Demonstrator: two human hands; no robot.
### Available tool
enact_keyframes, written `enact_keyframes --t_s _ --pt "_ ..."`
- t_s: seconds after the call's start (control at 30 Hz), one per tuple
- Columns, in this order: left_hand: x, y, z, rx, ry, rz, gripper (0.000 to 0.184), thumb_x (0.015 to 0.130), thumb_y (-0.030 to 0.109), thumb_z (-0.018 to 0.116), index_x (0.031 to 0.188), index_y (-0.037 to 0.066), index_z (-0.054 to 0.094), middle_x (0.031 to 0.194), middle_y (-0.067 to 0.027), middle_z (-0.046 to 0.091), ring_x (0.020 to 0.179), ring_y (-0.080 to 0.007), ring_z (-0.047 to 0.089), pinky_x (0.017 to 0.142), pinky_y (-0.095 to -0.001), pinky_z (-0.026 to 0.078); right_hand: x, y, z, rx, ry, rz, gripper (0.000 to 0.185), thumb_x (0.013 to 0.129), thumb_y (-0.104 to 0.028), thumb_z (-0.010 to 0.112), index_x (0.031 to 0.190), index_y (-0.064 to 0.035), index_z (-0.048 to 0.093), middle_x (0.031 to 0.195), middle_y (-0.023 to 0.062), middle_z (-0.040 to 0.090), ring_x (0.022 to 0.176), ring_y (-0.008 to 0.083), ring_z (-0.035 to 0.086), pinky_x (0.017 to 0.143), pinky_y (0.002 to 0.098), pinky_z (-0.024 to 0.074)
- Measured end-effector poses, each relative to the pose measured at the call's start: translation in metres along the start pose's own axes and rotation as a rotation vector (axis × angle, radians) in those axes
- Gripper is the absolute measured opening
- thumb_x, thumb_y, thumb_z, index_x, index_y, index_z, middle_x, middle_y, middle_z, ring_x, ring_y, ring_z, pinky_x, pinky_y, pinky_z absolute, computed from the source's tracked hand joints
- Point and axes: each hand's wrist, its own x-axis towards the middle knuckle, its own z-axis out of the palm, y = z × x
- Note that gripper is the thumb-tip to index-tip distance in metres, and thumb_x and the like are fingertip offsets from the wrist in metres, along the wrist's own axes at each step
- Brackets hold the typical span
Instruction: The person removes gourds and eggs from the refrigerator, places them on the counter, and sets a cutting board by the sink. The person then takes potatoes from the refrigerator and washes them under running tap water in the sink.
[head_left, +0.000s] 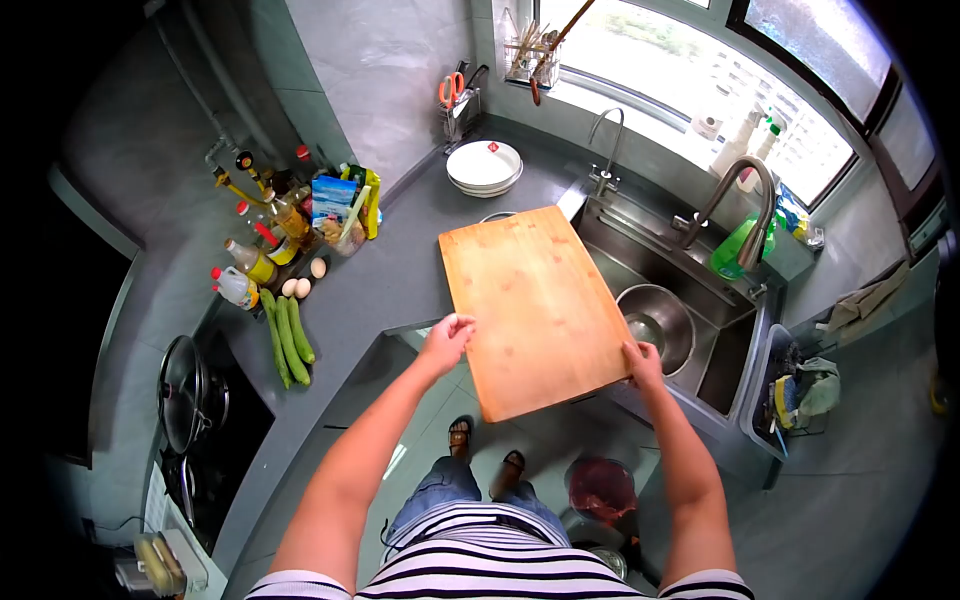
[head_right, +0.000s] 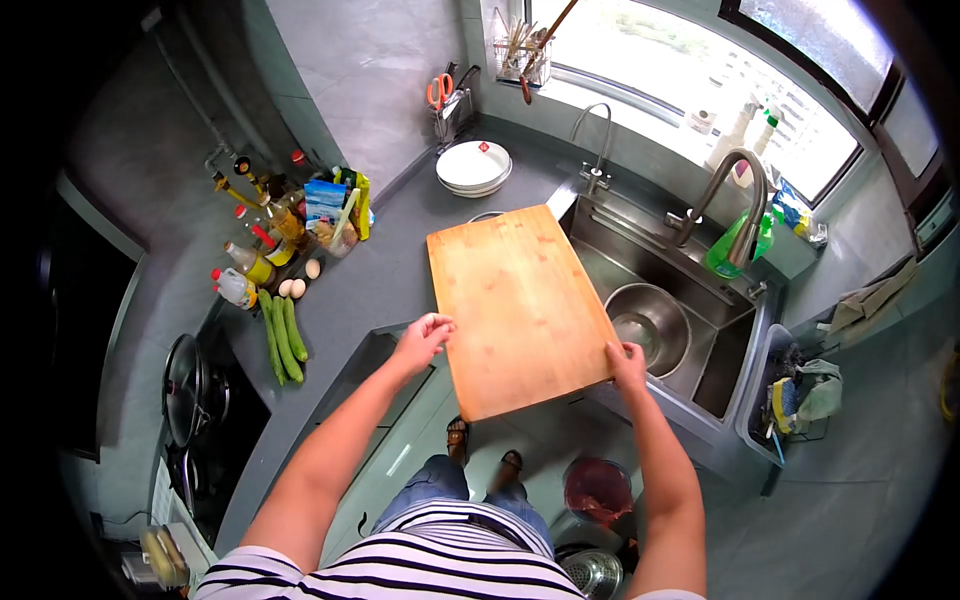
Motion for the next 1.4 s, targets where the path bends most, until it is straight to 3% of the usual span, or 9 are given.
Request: enact_keyframes --t_s 0.13,0.2,0.33,0.4,0.53,0.77,0.93,1.1,1.4 --pt "0.050 -0.015 -0.010 0.248 0.041 0.210 0.032 0.094 0.021 0.057 0.123 0.005 0.057 0.117 -0.0081 0.065 0.110 -0.0184 0.060 0.093 -0.0328 0.048 0.029 0.012 -0.015 0.212 0.218 0.064 0.045 0.082 -0.030 0.073 0.119 -0.0117 0.054 0.090 0.0043 0.062 0.063 0.0133 0.055 0.045 0.0281 0.0392" --pt "0.066 -0.002 -0.015 0.434 0.073 0.262 0.041 0.090 0.026 0.061 0.125 0.004 0.057 0.124 -0.0150 0.062 0.117 -0.0273 0.058 0.100 -0.0372 0.045 0.049 0.019 -0.019 0.034 0.298 -0.098 0.046 0.081 -0.028 0.075 0.118 -0.0096 0.056 0.093 0.0052 0.063 0.068 0.0140 0.057 0.051 0.0286 0.0427" --pt "0.116 0.010 -0.025 0.918 -0.078 0.303 0.060 0.090 0.037 0.060 0.142 0.012 0.043 0.148 -0.0165 0.039 0.138 -0.0327 0.035 0.112 -0.0432 0.031 0.051 0.010 -0.022 -0.125 0.288 -0.175 0.049 0.074 -0.024 0.081 0.111 -0.0005 0.060 0.095 0.0086 0.067 0.088 0.0188 0.063 0.081 0.0321 0.0499" --pt "0.139 0.020 -0.024 1.036 -0.175 0.275 0.067 0.090 0.042 0.059 0.148 0.018 0.035 0.155 -0.0156 0.027 0.144 -0.0345 0.024 0.115 -0.0463 0.024 0.057 0.021 -0.023 -0.090 0.245 -0.173 0.049 0.073 -0.023 0.082 0.112 -0.0012 0.062 0.096 0.0083 0.068 0.088 0.0176 0.063 0.081 0.0318 0.0501" --pt "0.200 0.024 -0.028 1.066 -0.219 0.253 0.071 0.091 0.052 0.055 0.151 0.026 0.028 0.160 -0.0144 0.011 0.146 -0.0400 0.012 0.117 -0.0517 0.016 0.054 0.013 -0.027 -0.069 0.193 -0.085 0.050 0.074 -0.019 0.082 0.117 -0.0017 0.061 0.102 0.0070 0.067 0.091 0.0166 0.063 0.083 0.0308 0.0497" --pt "0.249 0.000 -0.052 1.091 -0.142 0.339 0.074 0.088 0.057 0.054 0.151 0.027 0.029 0.159 -0.0172 0.013 0.142 -0.0414 0.018 0.113 -0.0530 0.019 0.065 0.003 -0.017 -0.267 0.260 -0.058 0.058 0.080 -0.023 0.078 0.127 -0.0030 0.053 0.115 0.0079 0.062 0.104 0.0176 0.058 0.091 0.0309 0.0462" --pt "0.190 -0.018 -0.063 1.121 -0.058 0.189 0.101 0.076 0.062 0.065 0.154 0.021 0.015 0.159 -0.0199 0.004 0.138 -0.0456 0.019 0.111 -0.0553 0.020 0.092 -0.017 -0.007 -0.338 0.204 -0.050 0.075 0.078 -0.024 0.079 0.139 -0.0034 0.041 0.129 0.0151 0.056 0.116 0.0241 0.055 0.099 0.0339 0.0430" --pt "0.128 -0.034 -0.092 1.071 -0.008 -0.027 0.107 0.075 0.058 0.070 0.155 0.018 0.011 0.159 -0.0224 0.002 0.139 -0.0441 0.018 0.110 -0.0556 0.020 0.123 -0.063 0.036 -0.459 0.148 -0.172 0.095 0.070 -0.032 0.085 0.145 -0.0045 0.032 0.129 0.0224 0.056 0.118 0.0310 0.056 0.099 0.0370 0.0444" --pt "0.087 -0.049 -0.121 0.984 0.237 -0.423 0.109 0.077 0.059 0.069 0.155 0.020 0.004 0.159 -0.0212 0.001 0.140 -0.0451 0.018 0.108 -0.0591 0.025 0.220 -0.140 0.174 -0.463 0.094 -0.426 0.072 0.073 -0.029 0.079 0.133 -0.0071 0.047 0.108 0.0187 0.065 0.099 0.0278 0.064 0.086 0.0367 0.0503"
